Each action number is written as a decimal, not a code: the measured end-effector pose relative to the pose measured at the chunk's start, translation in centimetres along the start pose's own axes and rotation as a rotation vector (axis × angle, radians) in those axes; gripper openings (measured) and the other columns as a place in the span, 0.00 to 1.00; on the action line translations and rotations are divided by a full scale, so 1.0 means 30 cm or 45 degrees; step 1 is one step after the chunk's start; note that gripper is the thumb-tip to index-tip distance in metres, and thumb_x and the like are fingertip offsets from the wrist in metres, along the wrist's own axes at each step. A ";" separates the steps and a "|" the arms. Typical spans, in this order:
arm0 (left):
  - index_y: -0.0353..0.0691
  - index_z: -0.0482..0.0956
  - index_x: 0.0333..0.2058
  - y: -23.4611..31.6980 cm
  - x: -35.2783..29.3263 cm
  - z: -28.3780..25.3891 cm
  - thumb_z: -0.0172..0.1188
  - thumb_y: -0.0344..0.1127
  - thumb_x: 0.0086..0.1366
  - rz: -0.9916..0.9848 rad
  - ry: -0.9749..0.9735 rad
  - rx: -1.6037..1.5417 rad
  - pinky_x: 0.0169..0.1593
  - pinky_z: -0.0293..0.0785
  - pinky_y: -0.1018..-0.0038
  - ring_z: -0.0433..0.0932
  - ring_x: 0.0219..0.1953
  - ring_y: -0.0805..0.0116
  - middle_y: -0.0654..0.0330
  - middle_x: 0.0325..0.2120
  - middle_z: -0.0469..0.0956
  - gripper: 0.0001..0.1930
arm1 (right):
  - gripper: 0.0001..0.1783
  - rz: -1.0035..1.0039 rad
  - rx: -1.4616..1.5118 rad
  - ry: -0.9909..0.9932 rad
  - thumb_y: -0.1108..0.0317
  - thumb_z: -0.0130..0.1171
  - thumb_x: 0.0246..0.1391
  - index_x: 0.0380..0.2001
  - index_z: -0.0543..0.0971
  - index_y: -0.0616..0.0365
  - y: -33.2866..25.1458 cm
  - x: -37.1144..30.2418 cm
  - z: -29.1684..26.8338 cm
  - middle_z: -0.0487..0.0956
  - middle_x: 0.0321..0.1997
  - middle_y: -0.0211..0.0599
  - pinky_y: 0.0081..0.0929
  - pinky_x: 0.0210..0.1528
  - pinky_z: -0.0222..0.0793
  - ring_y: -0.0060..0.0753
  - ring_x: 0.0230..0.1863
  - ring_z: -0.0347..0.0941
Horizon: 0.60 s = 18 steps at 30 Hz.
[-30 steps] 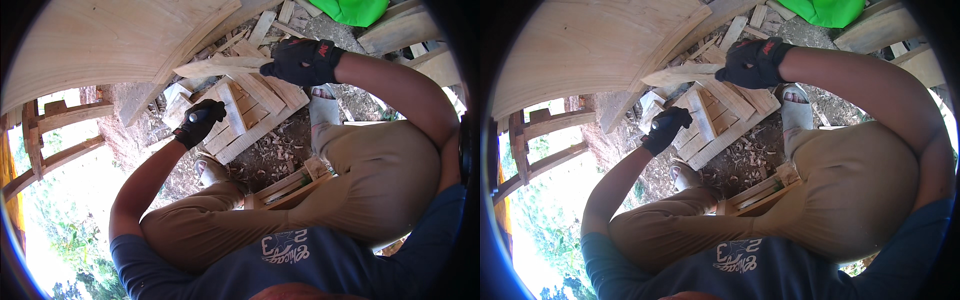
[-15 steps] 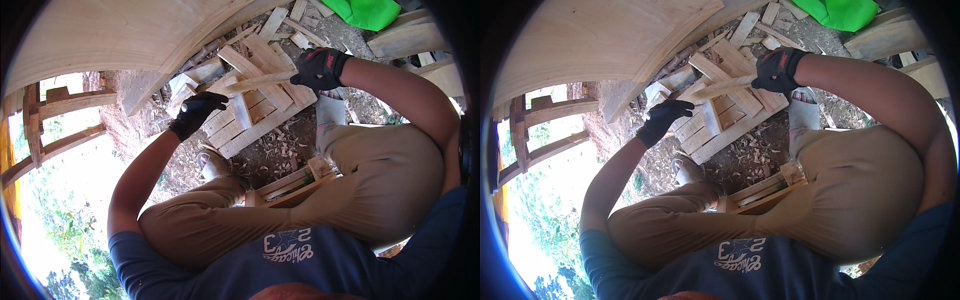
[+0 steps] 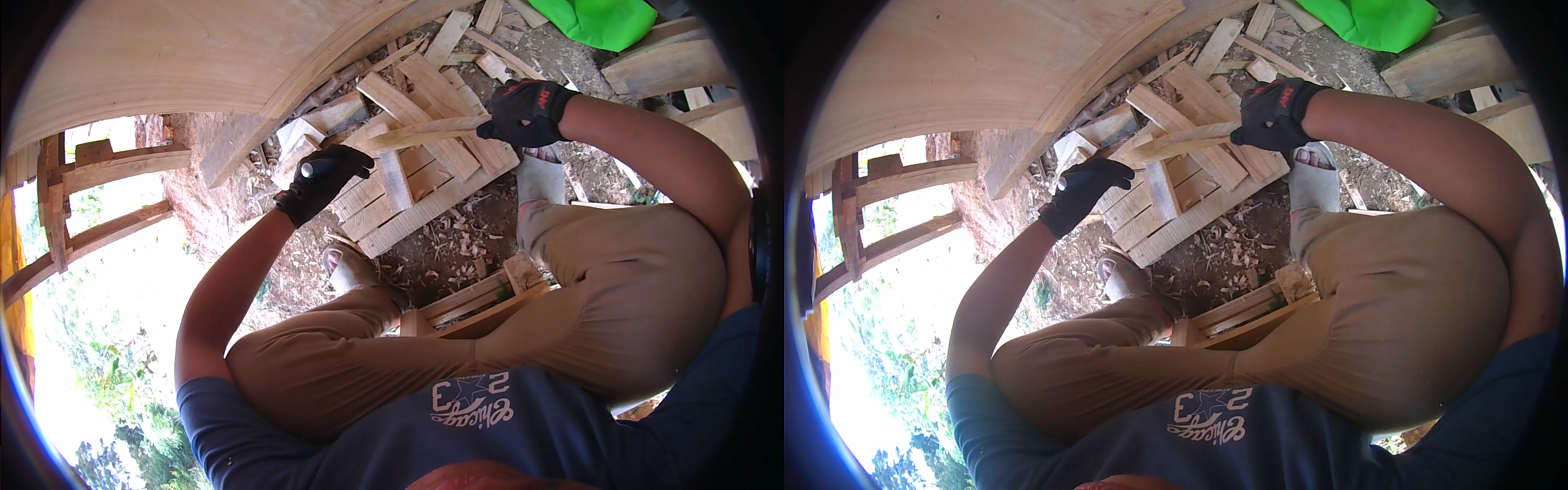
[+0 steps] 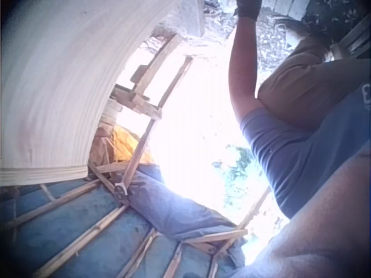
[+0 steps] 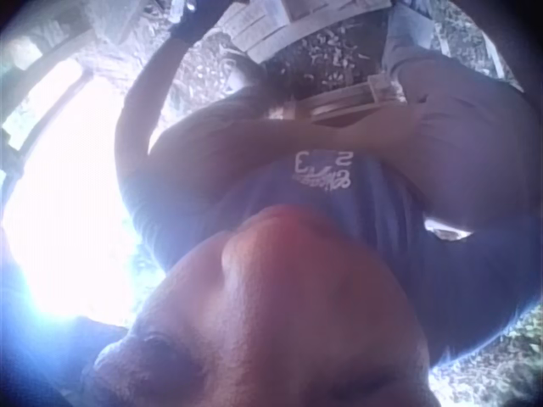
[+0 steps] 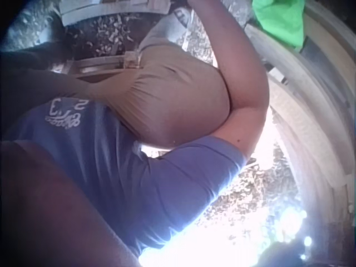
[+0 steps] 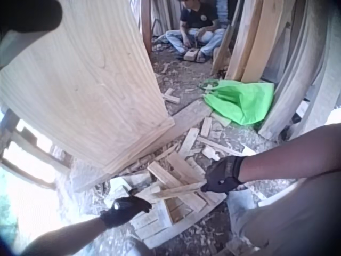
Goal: The person carves and shapes pieces of wood using a small chisel and by hand while working in a woodworking shop.
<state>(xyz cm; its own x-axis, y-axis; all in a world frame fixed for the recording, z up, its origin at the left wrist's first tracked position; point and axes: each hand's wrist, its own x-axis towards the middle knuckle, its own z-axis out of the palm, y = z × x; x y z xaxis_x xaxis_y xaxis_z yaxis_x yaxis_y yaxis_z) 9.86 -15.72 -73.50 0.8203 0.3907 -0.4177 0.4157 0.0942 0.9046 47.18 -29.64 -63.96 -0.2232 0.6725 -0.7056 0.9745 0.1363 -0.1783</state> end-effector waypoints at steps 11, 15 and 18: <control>0.36 0.87 0.47 0.049 -0.003 0.043 0.62 0.35 0.76 -0.100 0.039 0.101 0.53 0.83 0.71 0.86 0.45 0.69 0.59 0.44 0.88 0.11 | 0.35 0.033 0.029 -0.063 0.39 0.46 0.73 0.38 0.87 0.62 0.010 0.016 0.006 0.85 0.38 0.51 0.48 0.50 0.78 0.55 0.44 0.83; 0.36 0.87 0.46 0.064 0.016 0.030 0.64 0.36 0.75 -0.067 0.031 0.212 0.52 0.83 0.71 0.86 0.45 0.70 0.60 0.42 0.88 0.10 | 0.34 0.015 0.033 -0.070 0.39 0.47 0.72 0.38 0.87 0.60 0.023 0.031 0.019 0.85 0.39 0.50 0.47 0.49 0.78 0.55 0.43 0.83; 0.36 0.87 0.46 0.054 0.026 0.019 0.65 0.35 0.74 -0.058 0.011 0.192 0.51 0.83 0.72 0.86 0.44 0.70 0.60 0.42 0.88 0.10 | 0.33 -0.047 0.033 0.029 0.39 0.47 0.72 0.38 0.87 0.58 0.040 0.032 0.045 0.85 0.37 0.48 0.45 0.49 0.78 0.53 0.42 0.83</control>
<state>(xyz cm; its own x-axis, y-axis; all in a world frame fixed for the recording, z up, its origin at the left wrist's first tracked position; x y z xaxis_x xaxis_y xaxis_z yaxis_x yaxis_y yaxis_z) 11.39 -15.78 -72.40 0.7961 0.3969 -0.4569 0.5075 -0.0265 0.8612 48.11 -29.82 -65.76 -0.2582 0.6840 -0.6823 0.9645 0.1425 -0.2221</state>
